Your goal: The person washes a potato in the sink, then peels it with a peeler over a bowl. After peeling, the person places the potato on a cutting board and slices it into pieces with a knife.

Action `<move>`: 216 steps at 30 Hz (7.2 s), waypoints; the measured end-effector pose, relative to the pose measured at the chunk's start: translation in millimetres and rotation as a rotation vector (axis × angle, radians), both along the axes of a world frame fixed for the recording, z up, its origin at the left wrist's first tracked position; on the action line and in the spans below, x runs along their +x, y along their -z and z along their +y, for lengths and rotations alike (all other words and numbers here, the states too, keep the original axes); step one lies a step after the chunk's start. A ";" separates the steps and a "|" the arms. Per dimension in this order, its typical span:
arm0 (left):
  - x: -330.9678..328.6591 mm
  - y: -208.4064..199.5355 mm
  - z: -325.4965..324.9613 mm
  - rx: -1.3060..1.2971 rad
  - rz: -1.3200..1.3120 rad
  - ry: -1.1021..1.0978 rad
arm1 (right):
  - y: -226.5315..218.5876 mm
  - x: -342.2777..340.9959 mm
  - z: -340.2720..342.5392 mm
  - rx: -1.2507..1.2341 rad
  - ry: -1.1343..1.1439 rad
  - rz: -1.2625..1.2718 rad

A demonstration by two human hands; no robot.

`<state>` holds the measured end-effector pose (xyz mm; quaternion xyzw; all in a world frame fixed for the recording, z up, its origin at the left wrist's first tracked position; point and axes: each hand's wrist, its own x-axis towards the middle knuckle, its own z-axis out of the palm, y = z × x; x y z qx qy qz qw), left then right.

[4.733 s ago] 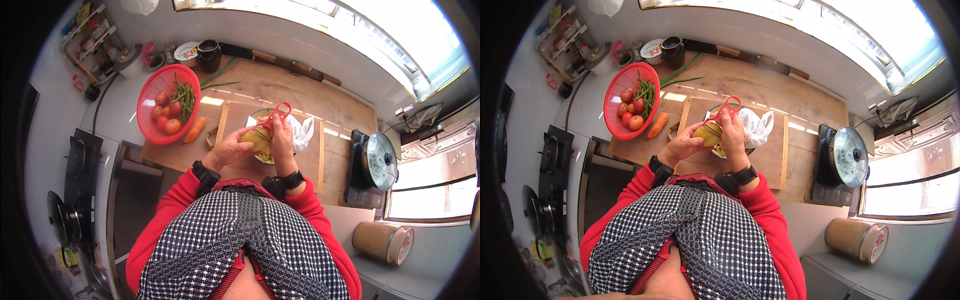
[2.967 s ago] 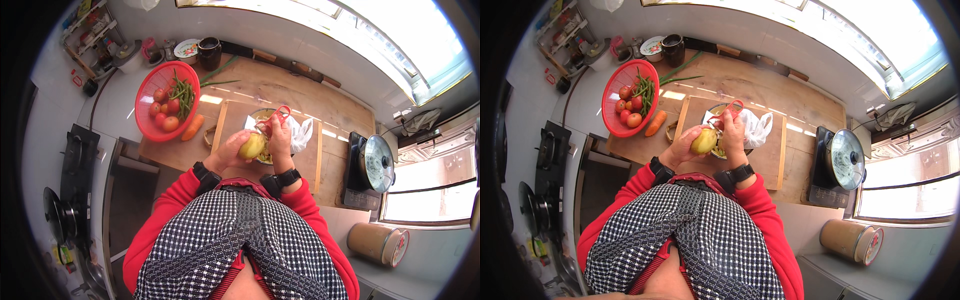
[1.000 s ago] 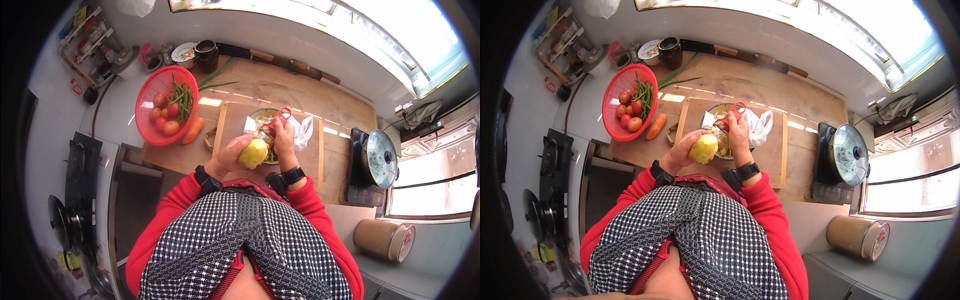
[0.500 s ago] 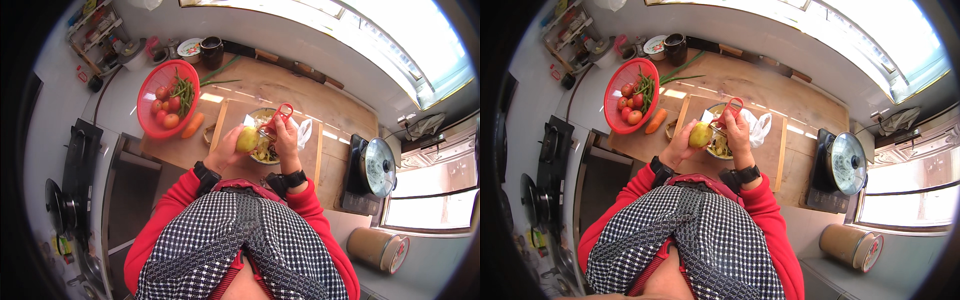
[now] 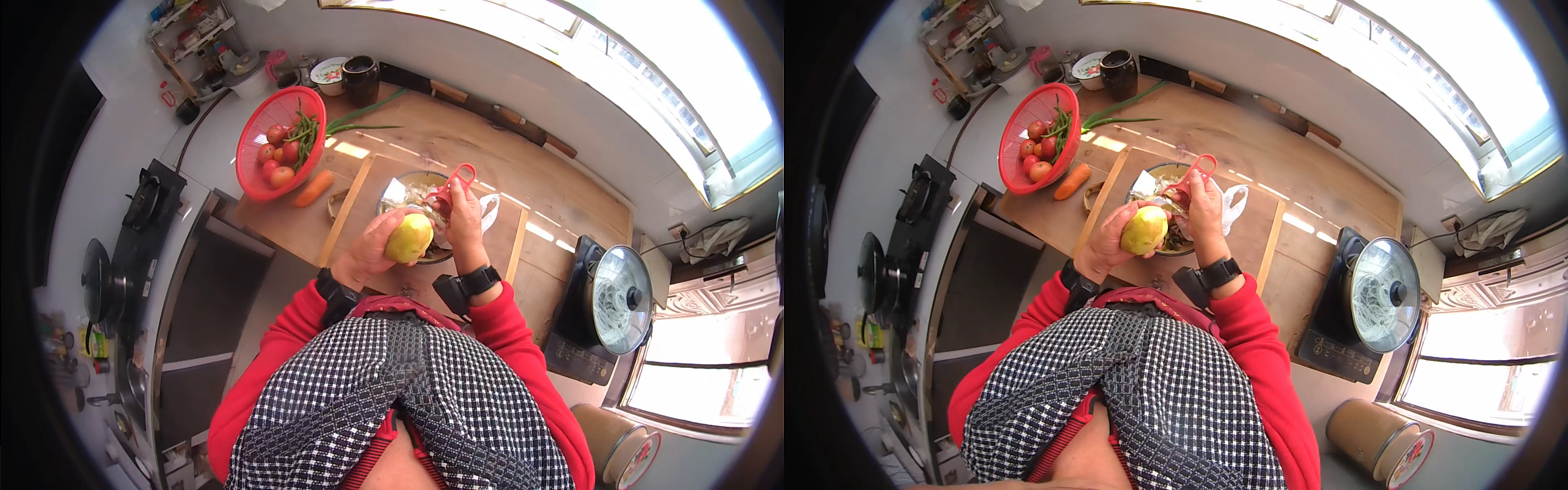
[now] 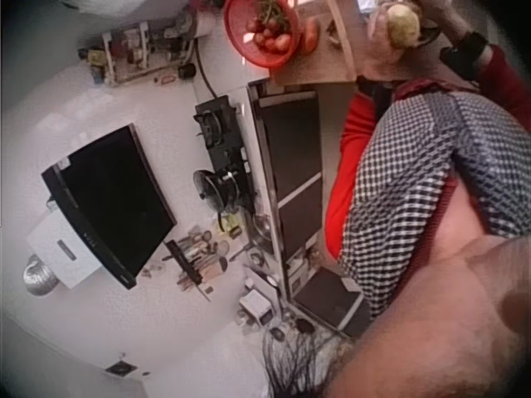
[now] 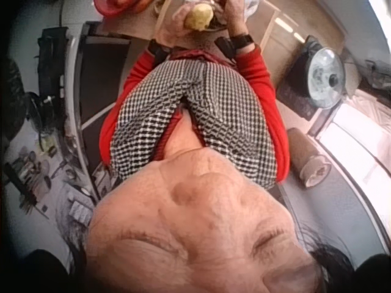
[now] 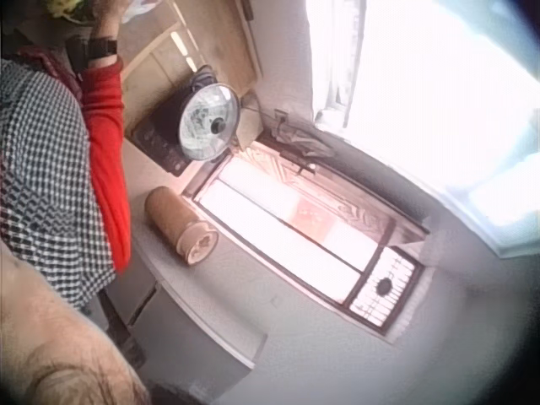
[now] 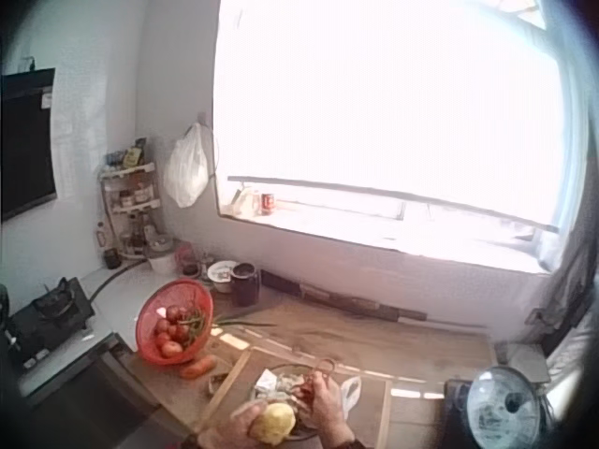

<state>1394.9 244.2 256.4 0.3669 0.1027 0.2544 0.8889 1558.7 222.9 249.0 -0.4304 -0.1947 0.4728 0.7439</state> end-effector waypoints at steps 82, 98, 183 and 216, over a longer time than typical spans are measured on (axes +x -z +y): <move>8.4 18.8 27.6 -0.299 0.071 0.121 | -0.8 7.0 -4.3 0.166 0.008 -0.263; 13.9 25.1 21.5 -0.315 0.068 0.030 | -8.3 -32.3 -11.2 0.121 -0.058 -0.730; 10.4 11.2 17.9 0.623 0.307 -0.319 | 1.9 1.7 13.0 0.067 0.036 0.007; 10.8 5.7 30.1 0.192 0.093 -0.159 | -8.5 -16.4 -40.0 0.232 -0.137 0.078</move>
